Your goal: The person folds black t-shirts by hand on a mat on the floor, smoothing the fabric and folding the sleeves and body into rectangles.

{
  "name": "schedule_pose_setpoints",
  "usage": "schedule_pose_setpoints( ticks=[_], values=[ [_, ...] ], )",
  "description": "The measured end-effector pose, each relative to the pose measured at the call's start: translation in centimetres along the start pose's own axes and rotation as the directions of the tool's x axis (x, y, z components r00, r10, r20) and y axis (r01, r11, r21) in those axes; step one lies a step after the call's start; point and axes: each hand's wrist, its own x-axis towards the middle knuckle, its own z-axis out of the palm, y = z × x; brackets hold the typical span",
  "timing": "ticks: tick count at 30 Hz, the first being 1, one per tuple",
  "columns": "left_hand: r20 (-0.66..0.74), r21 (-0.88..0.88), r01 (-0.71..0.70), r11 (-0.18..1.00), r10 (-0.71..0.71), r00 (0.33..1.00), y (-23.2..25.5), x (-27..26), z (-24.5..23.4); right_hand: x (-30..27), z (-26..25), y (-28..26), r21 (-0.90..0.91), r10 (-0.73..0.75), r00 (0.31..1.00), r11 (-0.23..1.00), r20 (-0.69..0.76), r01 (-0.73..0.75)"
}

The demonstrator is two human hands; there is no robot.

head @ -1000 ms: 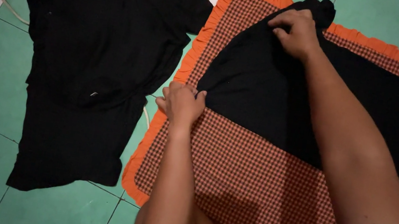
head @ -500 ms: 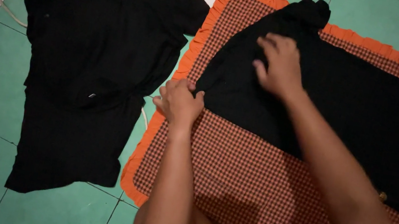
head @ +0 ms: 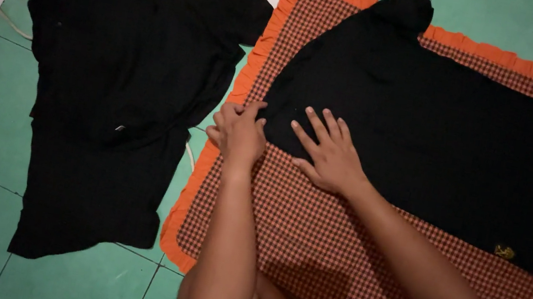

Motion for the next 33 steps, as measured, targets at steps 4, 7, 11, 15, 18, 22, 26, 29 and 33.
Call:
schedule_pose_setpoints(
  ticks=[4,7,11,15,18,22,26,29,33],
  values=[
    [-0.015,0.027,0.008,1.000,-0.008,1.000,0.1,-0.2,0.0,-0.4,-0.6,0.1,0.028,0.011,1.000,1.000,0.028,-0.011],
    [-0.052,0.034,-0.036,0.999,0.038,0.998,0.8,-0.2,0.6,-2.5,-2.7,1.7,0.099,0.114,0.993,0.988,0.021,-0.115],
    [-0.340,0.000,-0.369,0.929,0.347,0.874,4.1,-1.8,1.8,-10.3,-4.5,7.6,0.078,0.252,0.955,0.967,-0.158,-0.242],
    [-0.106,-0.051,-0.611,0.790,0.604,0.790,8.2,-6.4,1.2,-21.3,-6.4,12.2,0.009,0.484,0.867,0.874,-0.115,-0.487],
    [0.039,-0.043,-0.647,0.761,0.648,0.760,8.7,-7.7,1.6,-27.9,-7.6,13.6,-0.045,0.532,0.836,0.840,-0.131,-0.541],
    [0.076,0.050,-0.658,0.752,0.654,0.753,7.6,-7.3,4.2,-32.6,-7.1,14.1,-0.053,0.645,0.764,0.764,0.006,-0.643],
    [0.088,0.071,-0.649,0.758,0.643,0.761,7.8,-7.1,4.0,-32.7,-7.1,14.3,-0.070,0.659,0.752,0.751,0.009,-0.657],
    [0.147,0.055,-0.630,0.775,0.617,0.773,8.1,-6.8,3.2,-33.1,-6.8,14.0,-0.069,0.646,0.763,0.760,-0.023,-0.646],
    [0.055,0.030,-0.592,0.805,0.590,0.806,8.3,-5.6,1.3,-33.8,-7.9,12.9,-0.170,0.517,0.835,0.820,-0.188,-0.546]
  ],
)
